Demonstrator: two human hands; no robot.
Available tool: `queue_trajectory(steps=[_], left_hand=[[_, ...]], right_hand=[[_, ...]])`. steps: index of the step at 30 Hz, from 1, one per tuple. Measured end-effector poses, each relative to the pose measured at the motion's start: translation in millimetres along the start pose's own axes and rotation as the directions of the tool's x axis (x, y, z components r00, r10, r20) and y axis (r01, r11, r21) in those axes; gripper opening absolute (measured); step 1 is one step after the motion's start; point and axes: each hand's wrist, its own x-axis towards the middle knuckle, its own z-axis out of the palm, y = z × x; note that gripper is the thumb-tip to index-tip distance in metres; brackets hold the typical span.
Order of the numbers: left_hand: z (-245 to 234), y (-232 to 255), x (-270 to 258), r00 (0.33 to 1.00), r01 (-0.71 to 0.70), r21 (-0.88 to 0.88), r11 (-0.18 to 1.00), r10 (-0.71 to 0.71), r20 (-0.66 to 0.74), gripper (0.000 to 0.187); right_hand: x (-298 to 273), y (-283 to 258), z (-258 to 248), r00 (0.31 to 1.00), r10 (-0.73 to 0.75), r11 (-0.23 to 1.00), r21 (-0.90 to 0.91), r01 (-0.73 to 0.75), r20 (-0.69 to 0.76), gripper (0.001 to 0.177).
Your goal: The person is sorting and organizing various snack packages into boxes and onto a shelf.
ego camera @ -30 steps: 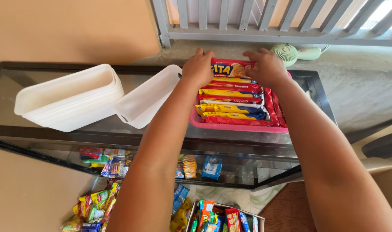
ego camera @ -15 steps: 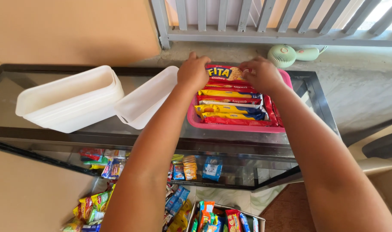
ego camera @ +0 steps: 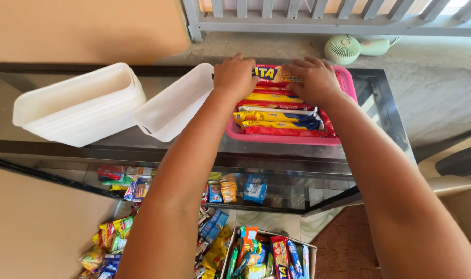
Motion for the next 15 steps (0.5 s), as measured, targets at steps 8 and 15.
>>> queue_trajectory(steps=[8, 15], left_hand=[[-32, 43, -68, 0.969, -0.062, -0.221, 0.973, 0.006, -0.245, 0.018], [-13, 117, -213, 0.910, -0.317, -0.576, 0.753, 0.070, -0.409, 0.021]], right_hand=[[-33, -54, -72, 0.968, 0.169, 0.882, 0.468, -0.065, -0.185, 0.028], [-148, -159, -123, 0.953, 0.243, 0.672, 0.740, -0.032, -0.179, 0.021]])
